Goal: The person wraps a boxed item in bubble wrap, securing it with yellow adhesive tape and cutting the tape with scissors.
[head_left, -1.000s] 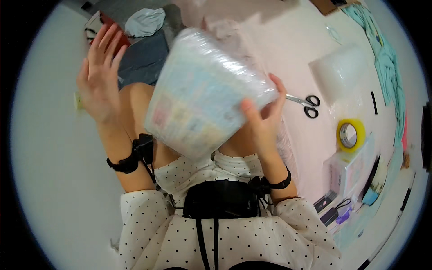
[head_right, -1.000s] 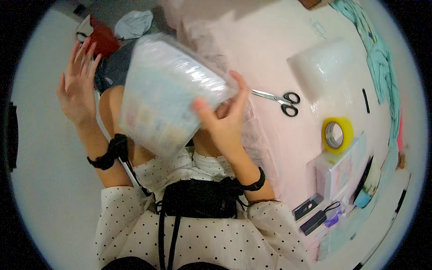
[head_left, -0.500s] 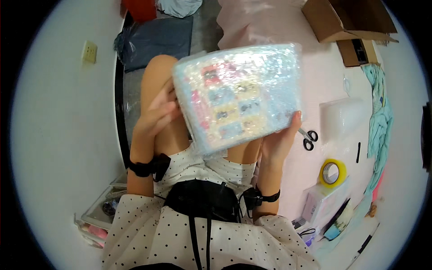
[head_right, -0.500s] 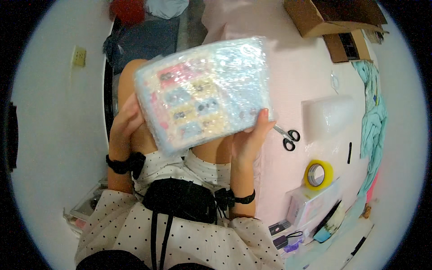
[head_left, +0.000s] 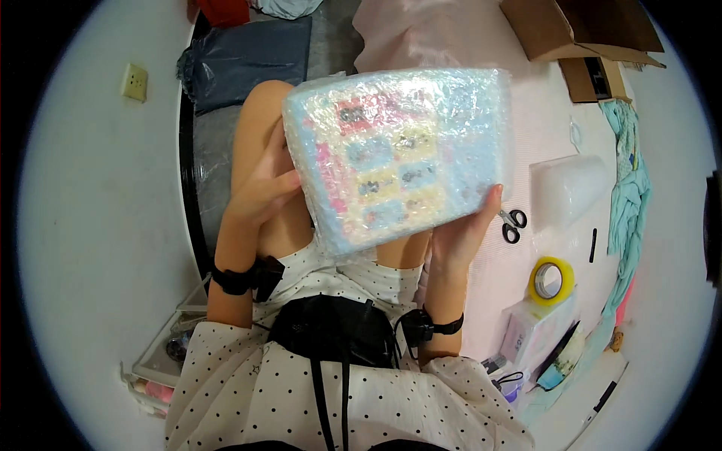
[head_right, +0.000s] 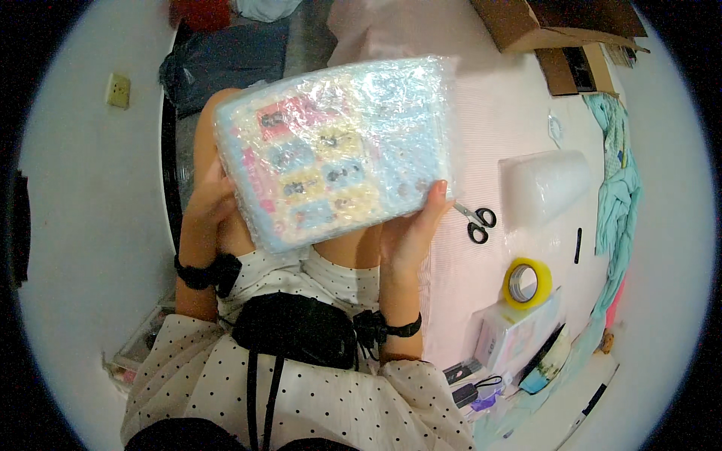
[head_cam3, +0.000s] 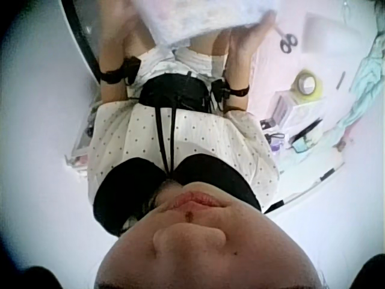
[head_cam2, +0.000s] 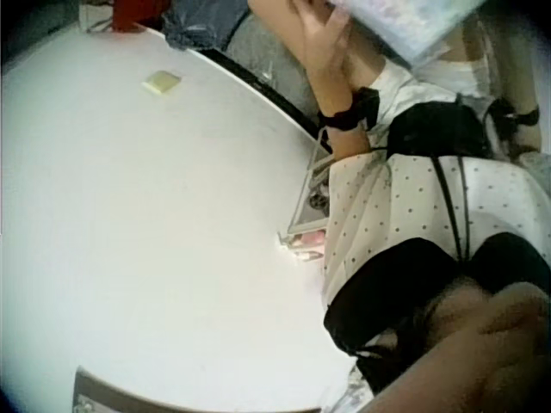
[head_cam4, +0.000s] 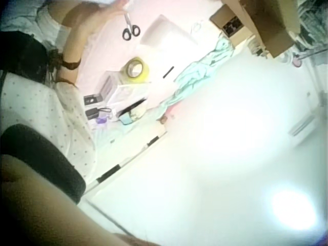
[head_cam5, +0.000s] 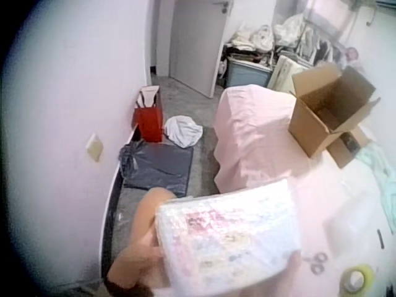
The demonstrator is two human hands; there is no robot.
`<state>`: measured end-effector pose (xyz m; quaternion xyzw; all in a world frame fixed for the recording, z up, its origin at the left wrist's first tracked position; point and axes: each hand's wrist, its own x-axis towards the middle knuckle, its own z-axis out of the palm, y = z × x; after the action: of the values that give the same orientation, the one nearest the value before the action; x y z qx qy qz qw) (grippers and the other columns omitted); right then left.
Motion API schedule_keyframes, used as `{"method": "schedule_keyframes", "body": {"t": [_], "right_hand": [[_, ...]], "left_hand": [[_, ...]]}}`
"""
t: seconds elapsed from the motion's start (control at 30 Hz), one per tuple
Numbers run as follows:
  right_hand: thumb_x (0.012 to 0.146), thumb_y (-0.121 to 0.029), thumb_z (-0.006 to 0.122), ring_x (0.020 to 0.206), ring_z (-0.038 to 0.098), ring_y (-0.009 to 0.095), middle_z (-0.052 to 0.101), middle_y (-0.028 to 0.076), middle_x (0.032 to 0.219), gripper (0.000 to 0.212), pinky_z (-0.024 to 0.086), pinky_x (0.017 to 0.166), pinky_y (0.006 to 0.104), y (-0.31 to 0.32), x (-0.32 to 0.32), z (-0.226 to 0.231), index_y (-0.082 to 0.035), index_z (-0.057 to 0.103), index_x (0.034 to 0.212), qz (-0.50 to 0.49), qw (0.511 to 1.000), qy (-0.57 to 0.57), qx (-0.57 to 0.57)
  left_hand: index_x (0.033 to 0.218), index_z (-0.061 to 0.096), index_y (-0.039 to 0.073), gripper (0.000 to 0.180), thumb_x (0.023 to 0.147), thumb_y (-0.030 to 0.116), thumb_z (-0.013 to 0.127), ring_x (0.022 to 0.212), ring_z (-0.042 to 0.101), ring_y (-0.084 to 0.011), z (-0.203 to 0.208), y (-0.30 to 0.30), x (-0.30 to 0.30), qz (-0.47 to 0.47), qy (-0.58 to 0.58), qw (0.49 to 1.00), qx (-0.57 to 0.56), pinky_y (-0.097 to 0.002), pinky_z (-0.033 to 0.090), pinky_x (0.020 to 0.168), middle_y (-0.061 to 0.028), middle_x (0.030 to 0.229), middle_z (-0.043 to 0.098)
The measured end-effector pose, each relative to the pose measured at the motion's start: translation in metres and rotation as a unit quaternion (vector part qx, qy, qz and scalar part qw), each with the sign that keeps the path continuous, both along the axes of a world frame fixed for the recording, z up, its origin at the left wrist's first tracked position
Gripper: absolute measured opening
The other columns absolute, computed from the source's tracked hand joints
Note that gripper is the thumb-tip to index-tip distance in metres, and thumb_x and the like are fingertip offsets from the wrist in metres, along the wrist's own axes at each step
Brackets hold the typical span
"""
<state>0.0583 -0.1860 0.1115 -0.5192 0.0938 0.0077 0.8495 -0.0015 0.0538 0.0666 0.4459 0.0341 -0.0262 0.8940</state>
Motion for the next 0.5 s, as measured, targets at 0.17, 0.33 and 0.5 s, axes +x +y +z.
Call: {"method": "schedule_keyframes", "body": {"t": [0.17,0.33,0.5], "right_hand": [[0.095,-0.046,0.036,0.124,0.041,0.025,0.04,0.013,0.136,0.06,0.035,0.103,0.0384,0.0001,0.0007,-0.0007,-0.001,0.032,0.136,-0.003,1.0,0.001,-0.011],[0.095,-0.047,0.037,0.124,0.042,0.025,0.04,0.013,0.136,0.062,0.035,0.103,0.0384,-0.0022,0.0007,-0.0036,-0.001,0.032,0.136,0.007,1.0,-0.002,-0.018],[0.095,-0.048,0.037,0.124,0.042,0.025,0.04,0.014,0.136,0.063,0.035,0.102,0.0382,-0.0009,0.0,-0.0013,-0.001,0.032,0.136,0.007,1.0,-0.002,-0.022]], "left_hand": [[0.146,0.006,0.007,0.101,0.076,0.032,0.074,0.136,0.022,-0.0286,0.0042,0.002,0.0,-0.013,0.007,1.0,0.0,-0.0413,0.021,0.111,-0.0153,0.145,0.024],[0.146,0.007,0.008,0.1,0.076,0.03,0.074,0.136,0.025,-0.0281,0.0047,0.0017,0.0002,-0.009,0.008,1.0,-0.003,-0.0413,0.024,0.11,-0.0144,0.145,0.025],[0.146,0.007,0.008,0.099,0.076,0.03,0.074,0.135,0.026,-0.0274,0.0006,0.0035,-0.0011,-0.019,0.012,1.0,-0.016,-0.0413,0.025,0.11,-0.0136,0.144,0.026]]}}
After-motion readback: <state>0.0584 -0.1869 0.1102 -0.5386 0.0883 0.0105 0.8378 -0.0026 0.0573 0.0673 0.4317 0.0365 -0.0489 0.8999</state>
